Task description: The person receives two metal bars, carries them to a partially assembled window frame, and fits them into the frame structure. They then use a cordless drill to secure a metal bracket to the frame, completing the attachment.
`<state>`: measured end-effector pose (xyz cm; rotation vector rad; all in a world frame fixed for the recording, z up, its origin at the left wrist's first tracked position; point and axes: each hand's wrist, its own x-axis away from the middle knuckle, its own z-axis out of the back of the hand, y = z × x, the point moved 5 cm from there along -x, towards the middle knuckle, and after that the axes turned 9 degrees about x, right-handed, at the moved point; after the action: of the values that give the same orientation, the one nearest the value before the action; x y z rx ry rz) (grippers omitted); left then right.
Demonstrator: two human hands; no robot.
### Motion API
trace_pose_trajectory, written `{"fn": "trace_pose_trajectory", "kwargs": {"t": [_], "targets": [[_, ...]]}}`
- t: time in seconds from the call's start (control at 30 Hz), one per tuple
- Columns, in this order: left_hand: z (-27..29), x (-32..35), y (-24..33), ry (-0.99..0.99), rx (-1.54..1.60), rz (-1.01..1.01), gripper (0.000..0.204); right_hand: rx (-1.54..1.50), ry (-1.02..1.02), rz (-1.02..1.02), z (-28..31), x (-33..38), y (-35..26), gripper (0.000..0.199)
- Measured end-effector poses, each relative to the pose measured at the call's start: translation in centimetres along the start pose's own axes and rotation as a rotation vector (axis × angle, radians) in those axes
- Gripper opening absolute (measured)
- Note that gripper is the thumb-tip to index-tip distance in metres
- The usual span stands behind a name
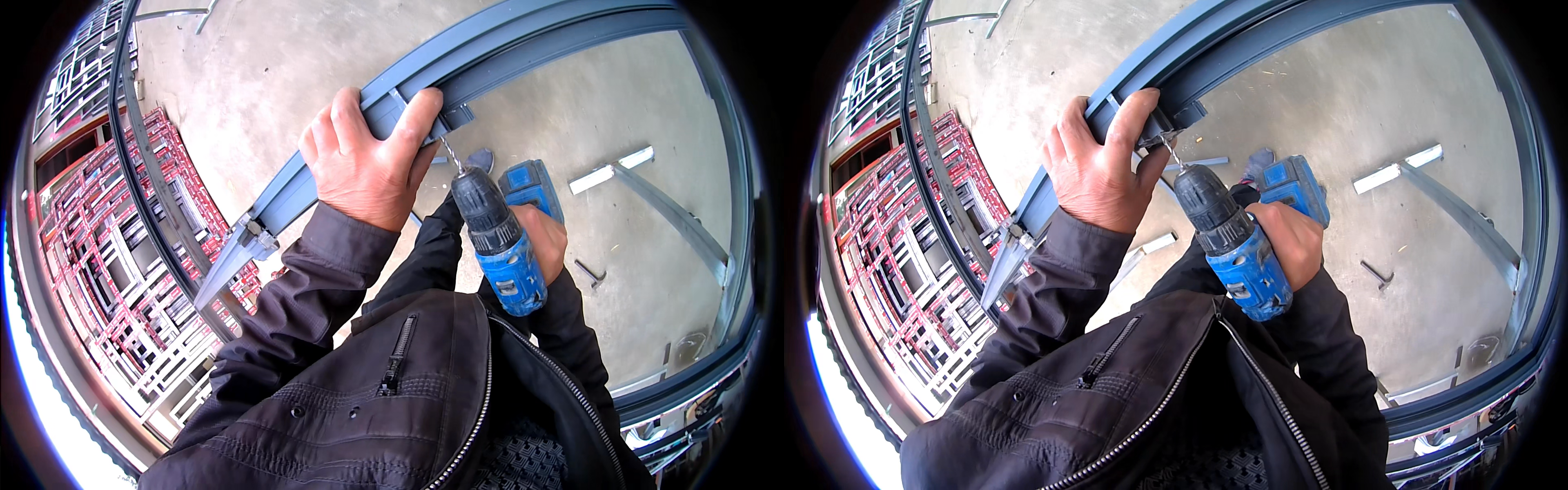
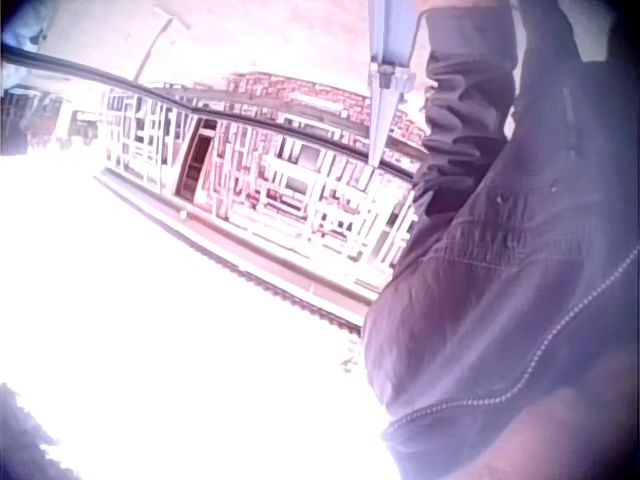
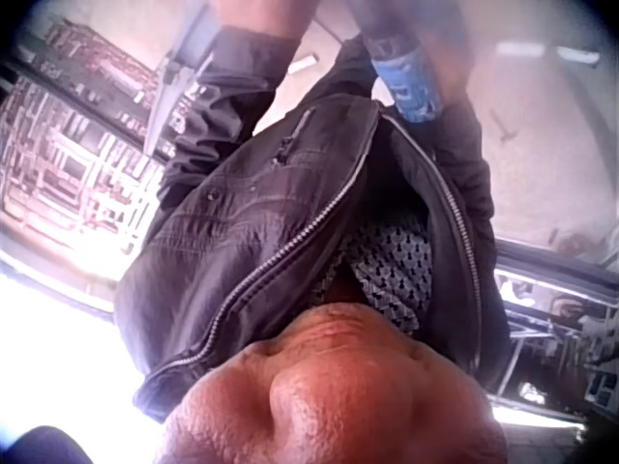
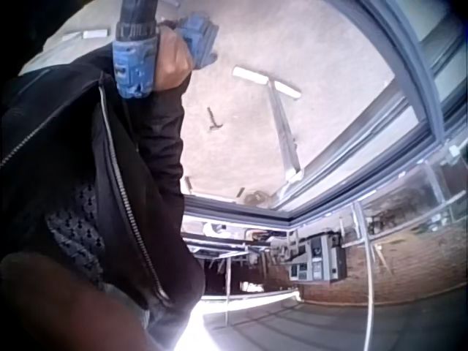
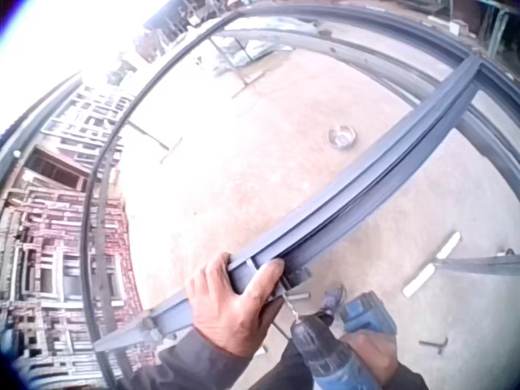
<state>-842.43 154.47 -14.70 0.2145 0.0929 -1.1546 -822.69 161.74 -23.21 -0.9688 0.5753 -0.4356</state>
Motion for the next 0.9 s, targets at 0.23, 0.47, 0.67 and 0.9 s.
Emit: {"fn": "trace_pose_trajectory", "kwargs": {"t": [0.23,0.47,0.67,0.9], "targets": [[-0.25,-0.1,0.12,-0.028,0.0,0.002,0.079,0.014,0.004,-0.006,0.08,0.13,0.38,0.029],[-0.01,-0.34,0.14,-0.023,0.004,-0.007,0.08,0.013,-0.008,0.0,0.19,-0.15,0.35,0.026],[0.03,-0.29,0.12,-0.027,0.014,-0.015,0.08,0.039,0.003,0.005,0.08,-0.13,0.42,0.023],[0.06,-0.18,0.09,-0.023,0.02,-0.005,0.077,0.044,0.013,-0.026,0.04,-0.16,0.08,0.021]]}}
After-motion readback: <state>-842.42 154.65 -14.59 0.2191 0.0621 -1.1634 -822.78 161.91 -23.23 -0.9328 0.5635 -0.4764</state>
